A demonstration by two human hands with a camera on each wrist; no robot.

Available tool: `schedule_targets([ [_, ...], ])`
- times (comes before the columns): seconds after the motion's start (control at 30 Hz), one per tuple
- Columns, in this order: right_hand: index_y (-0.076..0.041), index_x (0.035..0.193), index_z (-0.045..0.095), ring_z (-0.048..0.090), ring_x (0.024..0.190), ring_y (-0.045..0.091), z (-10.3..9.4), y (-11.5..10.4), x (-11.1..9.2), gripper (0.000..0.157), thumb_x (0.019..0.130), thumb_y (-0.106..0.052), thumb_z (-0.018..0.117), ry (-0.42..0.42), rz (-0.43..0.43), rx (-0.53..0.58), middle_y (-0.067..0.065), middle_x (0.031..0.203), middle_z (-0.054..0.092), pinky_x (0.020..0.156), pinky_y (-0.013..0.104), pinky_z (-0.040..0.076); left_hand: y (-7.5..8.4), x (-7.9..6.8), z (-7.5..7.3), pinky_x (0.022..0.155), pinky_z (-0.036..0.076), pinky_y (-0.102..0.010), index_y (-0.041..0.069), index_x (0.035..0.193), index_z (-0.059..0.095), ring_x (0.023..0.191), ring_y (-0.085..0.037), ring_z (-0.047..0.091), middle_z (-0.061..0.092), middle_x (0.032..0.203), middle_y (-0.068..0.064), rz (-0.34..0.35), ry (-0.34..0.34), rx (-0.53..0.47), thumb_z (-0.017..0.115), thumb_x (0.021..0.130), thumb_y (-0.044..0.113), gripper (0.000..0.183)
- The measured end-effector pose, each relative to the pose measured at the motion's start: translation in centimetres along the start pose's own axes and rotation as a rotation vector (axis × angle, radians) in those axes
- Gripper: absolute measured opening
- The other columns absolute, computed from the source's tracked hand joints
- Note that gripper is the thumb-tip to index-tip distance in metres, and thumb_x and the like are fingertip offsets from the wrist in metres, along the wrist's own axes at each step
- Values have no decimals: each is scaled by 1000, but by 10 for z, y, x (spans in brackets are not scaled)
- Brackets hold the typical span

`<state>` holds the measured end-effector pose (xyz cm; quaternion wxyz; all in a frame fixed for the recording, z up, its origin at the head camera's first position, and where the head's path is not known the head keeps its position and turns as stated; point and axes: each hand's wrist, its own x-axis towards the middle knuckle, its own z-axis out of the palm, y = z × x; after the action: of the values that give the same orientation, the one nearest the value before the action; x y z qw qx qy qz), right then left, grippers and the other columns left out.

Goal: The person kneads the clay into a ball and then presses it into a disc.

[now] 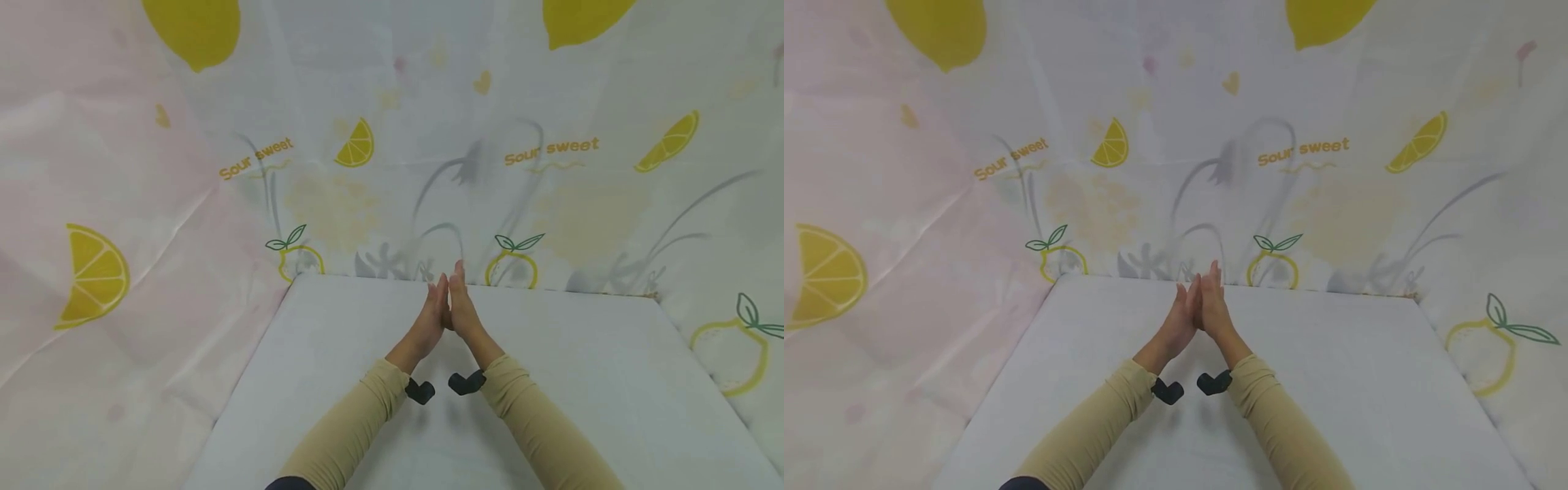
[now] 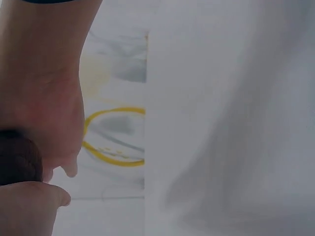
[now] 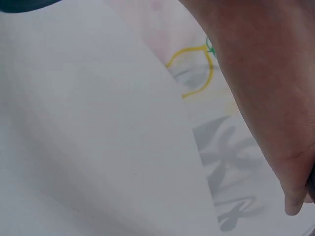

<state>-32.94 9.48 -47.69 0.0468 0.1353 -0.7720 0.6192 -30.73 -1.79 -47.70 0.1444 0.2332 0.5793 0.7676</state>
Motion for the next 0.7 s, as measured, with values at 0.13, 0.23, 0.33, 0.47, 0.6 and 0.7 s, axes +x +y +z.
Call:
schedule_targets([
  [0.13, -5, 162, -8, -5, 155, 34, 2, 2, -4, 66, 111, -42, 10, -31, 11, -2, 16, 169, -9, 123, 57, 3, 2, 1, -2, 122, -7, -54, 13, 163, -12, 155, -23, -15, -17, 169, -4, 10, 23, 57, 9, 92, 84, 102],
  [0.23, -7, 162, -8, -1, 155, 37, 7, 4, -10, 66, 111, -44, 10, -60, 27, 19, 16, 170, -7, 121, 61, 8, 6, 1, -2, 123, -7, -50, 14, 163, -10, 155, -19, -13, -15, 170, -1, 24, 73, 137, 5, 98, 76, 91],
  [0.33, -6, 162, -10, 5, 154, 36, 13, 5, -16, 68, 111, -45, 10, -59, 35, 56, 14, 170, -10, 121, 61, 11, 11, 3, -1, 123, -6, -51, 18, 164, -5, 155, -18, -10, -10, 170, 1, 17, 121, 218, 7, 97, 77, 91],
  [0.47, -4, 161, -10, 2, 155, 32, 16, 1, -21, 67, 111, -44, 9, -35, 13, 84, 11, 170, -12, 123, 55, 7, 10, 6, 0, 123, -2, -53, 19, 165, -1, 156, -19, -6, -5, 171, 1, -6, 185, 283, 10, 102, 70, 82],
  [0.6, 3, 159, -9, -8, 155, 32, 16, -18, -28, 59, 112, -28, 9, -60, 2, 37, 17, 169, -11, 124, 52, 1, 6, 10, -1, 124, 1, -50, 17, 165, 0, 156, -19, -2, -1, 171, -1, -30, 269, 312, 10, 107, 58, 72],
  [0.7, 5, 158, -9, -10, 155, 31, 17, -20, -30, 56, 111, -21, 8, -67, -4, 26, 17, 168, -13, 124, 51, -1, 4, 13, -2, 124, 3, -51, 16, 165, 0, 156, -22, -1, -1, 171, -3, -48, 313, 315, 12, 106, 60, 74],
])
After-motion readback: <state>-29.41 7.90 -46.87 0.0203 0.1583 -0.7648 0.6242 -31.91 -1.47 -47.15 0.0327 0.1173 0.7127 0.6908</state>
